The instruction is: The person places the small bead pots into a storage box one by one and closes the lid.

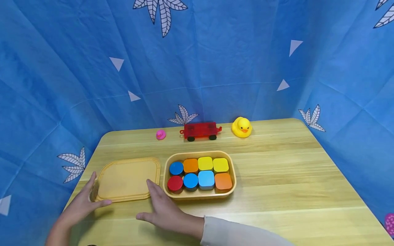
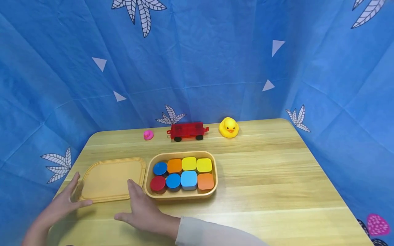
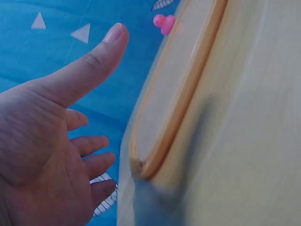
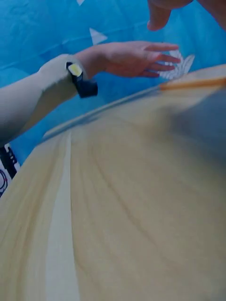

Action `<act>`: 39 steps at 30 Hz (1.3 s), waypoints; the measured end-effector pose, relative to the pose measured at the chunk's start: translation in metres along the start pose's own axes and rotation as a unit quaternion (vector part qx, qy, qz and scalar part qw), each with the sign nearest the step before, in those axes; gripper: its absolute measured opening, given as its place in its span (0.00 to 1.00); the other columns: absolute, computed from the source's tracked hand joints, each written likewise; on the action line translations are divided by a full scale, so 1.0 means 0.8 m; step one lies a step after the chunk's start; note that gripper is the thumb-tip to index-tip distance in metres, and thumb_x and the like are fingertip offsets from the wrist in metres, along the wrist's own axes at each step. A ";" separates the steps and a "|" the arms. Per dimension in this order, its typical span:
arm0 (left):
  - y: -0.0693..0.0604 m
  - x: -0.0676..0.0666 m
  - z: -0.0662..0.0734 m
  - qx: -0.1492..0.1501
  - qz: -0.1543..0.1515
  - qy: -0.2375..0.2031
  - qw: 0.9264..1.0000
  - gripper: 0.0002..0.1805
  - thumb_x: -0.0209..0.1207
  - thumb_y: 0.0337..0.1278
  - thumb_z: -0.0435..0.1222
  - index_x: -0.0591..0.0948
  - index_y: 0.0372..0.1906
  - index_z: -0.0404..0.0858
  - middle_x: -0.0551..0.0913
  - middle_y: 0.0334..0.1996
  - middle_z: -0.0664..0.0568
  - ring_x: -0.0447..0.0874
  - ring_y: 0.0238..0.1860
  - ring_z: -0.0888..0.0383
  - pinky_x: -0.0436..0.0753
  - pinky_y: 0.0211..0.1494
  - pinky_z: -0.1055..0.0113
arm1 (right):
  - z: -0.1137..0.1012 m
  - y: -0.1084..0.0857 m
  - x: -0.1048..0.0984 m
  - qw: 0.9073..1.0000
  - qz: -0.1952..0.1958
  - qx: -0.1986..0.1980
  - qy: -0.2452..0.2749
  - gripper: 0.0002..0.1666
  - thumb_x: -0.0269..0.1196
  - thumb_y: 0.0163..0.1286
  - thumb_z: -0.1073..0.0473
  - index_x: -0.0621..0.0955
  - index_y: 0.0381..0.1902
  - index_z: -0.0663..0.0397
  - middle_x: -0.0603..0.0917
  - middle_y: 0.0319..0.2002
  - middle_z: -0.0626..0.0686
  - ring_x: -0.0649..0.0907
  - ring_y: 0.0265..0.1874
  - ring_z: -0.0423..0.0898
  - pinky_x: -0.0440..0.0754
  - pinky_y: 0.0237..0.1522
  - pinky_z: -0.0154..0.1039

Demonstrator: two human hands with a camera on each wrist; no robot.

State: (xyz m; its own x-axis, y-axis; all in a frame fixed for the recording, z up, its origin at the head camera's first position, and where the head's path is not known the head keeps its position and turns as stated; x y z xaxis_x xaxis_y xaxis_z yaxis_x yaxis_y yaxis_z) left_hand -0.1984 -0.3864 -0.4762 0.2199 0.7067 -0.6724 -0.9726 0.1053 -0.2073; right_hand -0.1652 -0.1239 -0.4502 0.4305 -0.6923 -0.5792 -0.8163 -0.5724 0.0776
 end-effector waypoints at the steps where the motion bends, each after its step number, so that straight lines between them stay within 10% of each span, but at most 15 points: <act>1: 0.001 -0.002 -0.003 0.001 0.001 -0.002 1.000 0.69 0.71 0.62 0.43 0.23 0.80 0.42 0.27 0.80 0.27 0.29 0.76 0.20 0.49 0.68 0.21 | 0.001 0.002 0.003 1.000 0.005 0.003 -0.001 0.60 0.69 0.70 0.39 0.49 0.84 0.54 0.55 0.82 0.54 0.62 0.79 0.51 0.67 0.76 0.45; 20: 0.010 0.001 -0.035 -0.036 -0.032 0.016 0.999 0.69 0.69 0.64 0.43 0.22 0.77 0.29 0.34 0.76 0.16 0.42 0.74 0.18 0.55 0.70 0.28 | 0.054 0.035 0.031 0.991 0.056 0.098 0.071 0.64 0.76 0.65 0.50 0.48 0.84 0.56 0.45 0.84 0.60 0.80 0.64 0.51 0.82 0.58 0.35; 27: 0.012 -0.002 -0.041 -0.050 -0.036 0.008 0.998 0.66 0.67 0.67 0.44 0.24 0.77 0.27 0.35 0.77 0.19 0.42 0.76 0.21 0.60 0.77 0.44 | 0.058 0.036 0.032 0.990 0.053 0.112 0.072 0.63 0.76 0.65 0.49 0.50 0.84 0.55 0.47 0.84 0.58 0.78 0.67 0.51 0.80 0.62 0.37; 39: 0.009 -0.009 -0.050 -0.089 -0.021 -0.054 0.994 0.56 0.56 0.78 0.47 0.25 0.78 0.29 0.33 0.79 0.25 0.37 0.78 0.25 0.54 0.74 0.36 | 0.050 0.031 0.032 0.992 0.039 0.103 0.054 0.61 0.75 0.65 0.48 0.52 0.84 0.55 0.48 0.84 0.58 0.65 0.77 0.53 0.70 0.73 0.42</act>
State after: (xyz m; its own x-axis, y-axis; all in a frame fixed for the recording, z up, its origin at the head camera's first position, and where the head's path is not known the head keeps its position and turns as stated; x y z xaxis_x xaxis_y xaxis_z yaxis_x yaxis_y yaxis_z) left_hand -0.2043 -0.4189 -0.5012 0.2410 0.7762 -0.5826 -0.9321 0.0178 -0.3619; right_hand -0.1899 -0.1378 -0.4954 0.3925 -0.7804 -0.4868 -0.9053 -0.4214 -0.0543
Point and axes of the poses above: each hand's wrist, its own y-axis towards the middle knuckle, its own x-axis out of the palm, z = x × y, the point moved 10 cm from there along y, towards the middle knuckle
